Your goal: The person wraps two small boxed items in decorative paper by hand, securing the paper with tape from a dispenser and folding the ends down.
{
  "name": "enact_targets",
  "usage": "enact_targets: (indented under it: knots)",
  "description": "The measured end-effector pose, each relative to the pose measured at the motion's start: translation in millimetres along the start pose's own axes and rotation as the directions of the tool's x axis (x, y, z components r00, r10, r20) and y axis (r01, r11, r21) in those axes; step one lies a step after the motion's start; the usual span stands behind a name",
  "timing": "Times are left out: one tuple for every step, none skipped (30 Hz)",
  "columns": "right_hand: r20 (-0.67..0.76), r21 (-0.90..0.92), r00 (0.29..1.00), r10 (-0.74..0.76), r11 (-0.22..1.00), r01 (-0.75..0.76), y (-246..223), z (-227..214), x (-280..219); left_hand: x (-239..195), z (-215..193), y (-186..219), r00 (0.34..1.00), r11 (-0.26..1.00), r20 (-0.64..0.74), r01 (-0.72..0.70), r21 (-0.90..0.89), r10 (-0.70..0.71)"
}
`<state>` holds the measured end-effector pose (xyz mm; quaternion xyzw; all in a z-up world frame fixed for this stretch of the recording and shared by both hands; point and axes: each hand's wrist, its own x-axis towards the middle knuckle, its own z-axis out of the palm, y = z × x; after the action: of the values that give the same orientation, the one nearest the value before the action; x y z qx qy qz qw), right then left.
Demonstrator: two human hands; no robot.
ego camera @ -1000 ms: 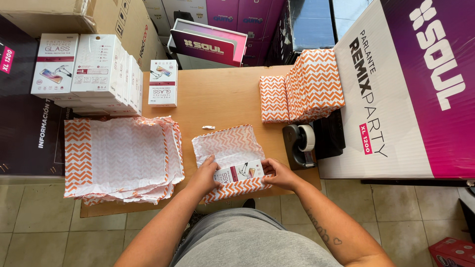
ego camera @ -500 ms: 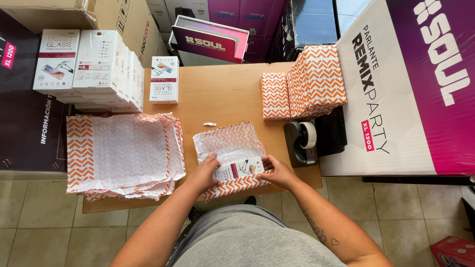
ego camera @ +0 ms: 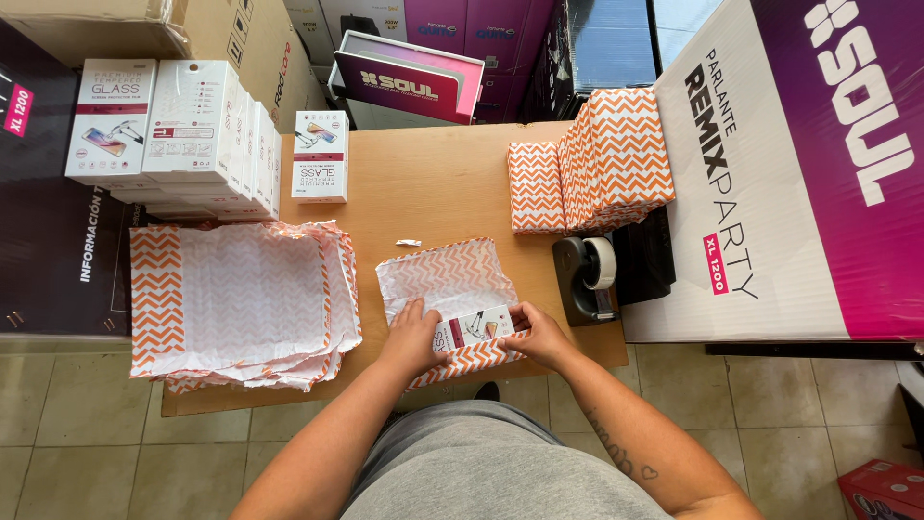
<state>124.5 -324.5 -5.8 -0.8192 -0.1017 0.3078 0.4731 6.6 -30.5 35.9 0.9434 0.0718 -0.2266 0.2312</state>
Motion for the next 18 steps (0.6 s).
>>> enact_targets:
  knots:
    - [-0.003,0.005,1.000,0.002,1.000,-0.002,0.5,-0.5,-0.5,0.4,0.8,-0.9,1.000,0.999,-0.029,-0.001,-0.035,0.000]
    - [-0.006,0.010,1.000,0.004,1.000,-0.004,1.2,-1.1,-1.0,0.9,1.7,-1.8,0.998,0.998,-0.058,-0.002,-0.070,-0.002]
    - [-0.008,0.008,1.000,0.008,1.000,-0.008,5.1,0.3,-0.4,0.4,3.8,-5.5,0.998,0.997,-0.055,-0.005,-0.072,0.001]
    - [-0.012,0.017,1.000,0.005,1.000,-0.005,8.9,1.5,0.1,-0.3,5.9,-9.1,0.998,0.990,-0.062,-0.016,-0.141,0.007]
    - [-0.016,0.027,1.000,0.000,1.000,0.001,11.5,2.8,1.5,-0.4,6.5,-13.2,0.997,0.978,-0.070,-0.029,-0.207,0.014]
    - [-0.019,0.025,1.000,0.001,1.000,-0.001,15.4,1.6,0.6,-1.6,7.4,-14.4,0.997,0.978,-0.070,-0.031,-0.209,0.017]
    - [-0.030,0.025,1.000,0.008,1.000,-0.007,18.0,-0.7,2.5,-0.8,6.7,-15.8,0.997,0.976,-0.071,-0.035,-0.217,0.020]
    - [-0.041,0.025,0.999,0.015,1.000,-0.014,20.2,-3.5,4.4,0.1,5.5,-16.8,0.997,0.974,-0.073,-0.038,-0.225,0.022]
    - [-0.051,0.024,0.999,0.008,1.000,-0.007,-0.4,-18.7,-8.1,1.0,3.6,-17.3,0.996,0.974,-0.080,-0.048,-0.220,0.031]
    - [-0.122,-0.016,0.992,0.010,1.000,-0.012,-20.6,-33.9,-20.9,2.3,1.7,-17.5,0.998,0.974,-0.068,-0.032,-0.225,0.017]
    - [-0.190,-0.056,0.982,0.017,0.998,-0.028,-37.3,-47.5,-39.7,-1.0,4.7,-16.7,0.999,0.972,-0.048,-0.013,-0.234,0.002]
    - [-0.196,-0.055,0.980,0.019,0.998,-0.030,-34.0,-65.0,-48.8,-2.1,3.2,-16.6,0.999,0.972,-0.047,-0.019,-0.232,0.008]
    - [-0.349,-0.089,0.937,0.027,0.994,-0.062,-30.8,-83.2,-58.5,-2.6,1.6,-16.0,0.999,0.970,-0.048,-0.015,-0.242,0.003]
    - [-0.493,-0.118,0.870,0.028,0.988,-0.098,-27.4,-101.3,-68.4,-2.8,0.2,-15.3,0.999,0.968,-0.050,-0.011,-0.251,-0.002]
    - [-0.501,-0.115,0.865,0.031,0.988,-0.102,-25.4,-112.7,-70.6,1.9,3.2,-18.1,0.999,0.968,-0.047,-0.019,-0.248,0.008]
    - [-0.495,-0.052,0.862,0.110,0.986,-0.156,-23.0,-123.9,-72.9,6.7,6.6,-21.2,0.999,0.971,-0.046,-0.010,-0.240,-0.001]
    - [-0.481,0.009,0.856,0.192,0.977,-0.213,-19.6,-134.4,-78.0,8.5,13.1,-23.8,0.999,0.972,-0.040,0.003,-0.235,-0.013]
    - [-0.486,0.010,0.851,0.198,0.975,-0.221,-5.7,-132.2,-72.7,5.7,13.6,-23.1,0.999,0.972,-0.034,-0.002,-0.236,-0.006]
